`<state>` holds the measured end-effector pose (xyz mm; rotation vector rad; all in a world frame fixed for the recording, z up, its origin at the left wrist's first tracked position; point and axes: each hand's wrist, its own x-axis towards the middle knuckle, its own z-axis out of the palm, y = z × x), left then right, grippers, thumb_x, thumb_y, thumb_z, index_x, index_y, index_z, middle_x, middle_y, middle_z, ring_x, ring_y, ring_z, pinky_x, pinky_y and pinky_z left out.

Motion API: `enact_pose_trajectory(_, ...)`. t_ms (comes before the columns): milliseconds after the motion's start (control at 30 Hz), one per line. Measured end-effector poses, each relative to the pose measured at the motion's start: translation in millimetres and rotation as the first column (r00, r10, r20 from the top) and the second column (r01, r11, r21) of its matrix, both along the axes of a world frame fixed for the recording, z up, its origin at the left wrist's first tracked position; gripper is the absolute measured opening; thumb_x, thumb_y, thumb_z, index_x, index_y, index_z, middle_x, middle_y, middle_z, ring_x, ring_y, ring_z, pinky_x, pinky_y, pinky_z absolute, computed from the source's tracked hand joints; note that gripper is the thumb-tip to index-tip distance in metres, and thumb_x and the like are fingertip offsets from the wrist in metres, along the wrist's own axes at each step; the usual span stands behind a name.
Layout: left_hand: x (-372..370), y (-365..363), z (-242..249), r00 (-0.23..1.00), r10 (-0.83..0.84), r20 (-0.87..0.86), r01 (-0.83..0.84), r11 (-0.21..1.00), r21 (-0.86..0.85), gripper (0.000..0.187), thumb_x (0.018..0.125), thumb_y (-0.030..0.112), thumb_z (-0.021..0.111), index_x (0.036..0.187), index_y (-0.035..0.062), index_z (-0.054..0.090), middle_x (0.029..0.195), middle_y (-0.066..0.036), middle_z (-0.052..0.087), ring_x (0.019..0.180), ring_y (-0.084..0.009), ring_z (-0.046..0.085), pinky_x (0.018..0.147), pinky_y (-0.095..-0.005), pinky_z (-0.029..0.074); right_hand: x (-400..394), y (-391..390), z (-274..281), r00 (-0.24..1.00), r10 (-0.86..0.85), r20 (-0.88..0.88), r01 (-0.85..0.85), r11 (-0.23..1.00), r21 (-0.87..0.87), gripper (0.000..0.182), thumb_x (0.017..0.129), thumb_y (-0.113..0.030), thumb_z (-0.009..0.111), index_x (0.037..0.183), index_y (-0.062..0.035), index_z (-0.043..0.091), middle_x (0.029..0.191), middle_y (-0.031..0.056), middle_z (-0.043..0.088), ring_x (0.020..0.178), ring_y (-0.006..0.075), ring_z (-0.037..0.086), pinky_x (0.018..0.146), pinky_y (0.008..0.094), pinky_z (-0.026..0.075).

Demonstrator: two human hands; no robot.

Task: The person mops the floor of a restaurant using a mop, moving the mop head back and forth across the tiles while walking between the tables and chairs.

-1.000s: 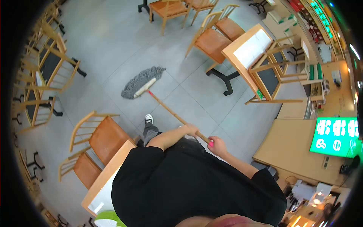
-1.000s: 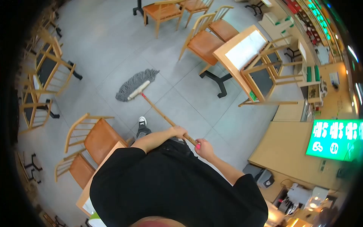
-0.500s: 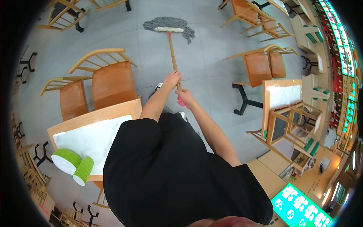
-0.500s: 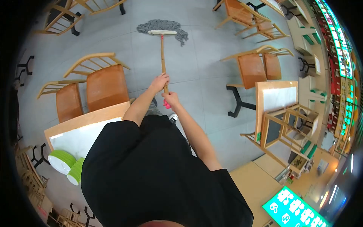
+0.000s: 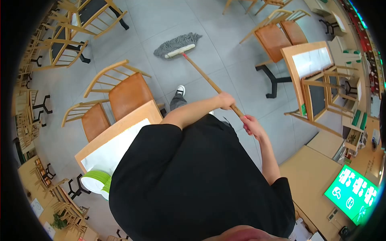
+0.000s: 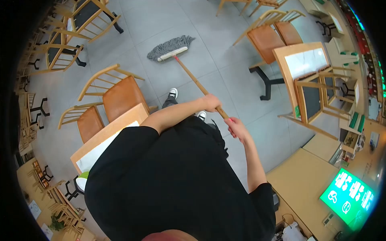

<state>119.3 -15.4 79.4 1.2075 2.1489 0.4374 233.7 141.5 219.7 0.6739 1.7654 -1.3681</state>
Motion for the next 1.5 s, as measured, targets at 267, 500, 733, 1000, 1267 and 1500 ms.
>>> enact_pose_trajectory(267, 90.0, 56.0, -15.4, 0.933, -0.217, 0.286, 0.199, 0.976, 0.089, 0.020, 0.076, 0.035, 0.067, 0.085, 0.0176, 0.065, 0.081, -0.008, 0.066, 0.081, -0.0306, 0.062, 0.069, -0.0421, 0.048, 107.0, 28.6, -3.5, 0.947, -0.312, -0.071, 0.317, 0.945, 0.080, 0.028, 0.088, -0.023, 0.057, 0.103, 0.0004, 0.058, 0.061, 0.0048, 0.058, 0.045, 0.0103, 0.052, 0.037, 0.0232, 0.039)
enact_pose_trajectory(500, 80.7, 44.3, -10.5, 0.933, -0.185, 0.310, 0.161, 0.982, 0.101, 0.012, 0.074, 0.024, 0.064, 0.081, 0.0147, 0.062, 0.080, -0.009, 0.064, 0.080, -0.0319, 0.060, 0.068, -0.0430, 0.046, 106.6, 28.9, -24.4, 0.750, 0.131, -0.649, 0.201, 0.889, 0.412, 0.023, 0.084, -0.013, 0.057, 0.100, 0.0026, 0.061, 0.106, 0.0187, 0.060, 0.085, 0.0257, 0.064, 0.075, 0.0345, 0.051)
enact_pose_trajectory(733, 60.8, 47.4, -22.2, 0.933, -0.233, 0.273, 0.206, 0.970, 0.126, 0.009, 0.072, 0.021, 0.064, 0.079, 0.0149, 0.063, 0.079, -0.009, 0.064, 0.079, -0.0318, 0.061, 0.067, -0.0434, 0.046, 89.0, 27.4, -23.5, 0.829, -0.321, -0.459, 0.380, 0.924, 0.041, 0.018, 0.086, -0.005, 0.048, 0.093, 0.0054, 0.061, 0.093, 0.0162, 0.066, 0.080, 0.0192, 0.064, 0.073, 0.0300, 0.050)
enact_pose_trajectory(1000, -17.2, 1.0, -34.1, 0.974, -0.121, 0.190, 0.108, 0.991, 0.077, 0.017, 0.072, 0.029, 0.070, 0.083, 0.0171, 0.066, 0.083, -0.005, 0.066, 0.087, -0.0281, 0.061, 0.076, -0.0412, 0.045, 8.4, -17.5, -54.0, 0.669, -0.534, -0.517, 0.579, 0.811, -0.088, 0.019, 0.087, -0.003, 0.042, 0.092, 0.0066, 0.058, 0.083, 0.0161, 0.066, 0.078, 0.0207, 0.064, 0.070, 0.0296, 0.052)
enact_pose_trajectory(1267, -156.1, -120.2, -100.6, 0.660, 0.744, -0.106, -0.660, 0.641, 0.391, 0.007, 0.072, 0.013, 0.061, 0.076, 0.0179, 0.065, 0.086, -0.002, 0.060, 0.090, -0.0256, 0.058, 0.083, -0.0446, 0.043, -209.1, -151.0, -86.4, 0.740, -0.282, -0.611, 0.304, 0.950, -0.070, 0.015, 0.088, -0.006, 0.048, 0.090, 0.0039, 0.058, 0.079, 0.0117, 0.064, 0.069, 0.0143, 0.060, 0.062, 0.0255, 0.050)
enact_pose_trajectory(1500, -272.7, -303.3, -83.1, 0.619, 0.784, -0.050, -0.750, 0.609, 0.259, 0.005, 0.071, 0.012, 0.058, 0.072, 0.0119, 0.063, 0.086, -0.006, 0.058, 0.088, -0.0246, 0.058, 0.071, -0.0368, 0.048, -313.0, -329.4, -90.9, 0.585, 0.183, -0.790, -0.089, 0.983, 0.162, 0.014, 0.085, -0.011, 0.057, 0.090, 0.0016, 0.061, 0.078, 0.0125, 0.062, 0.073, 0.0189, 0.057, 0.067, 0.0309, 0.045)
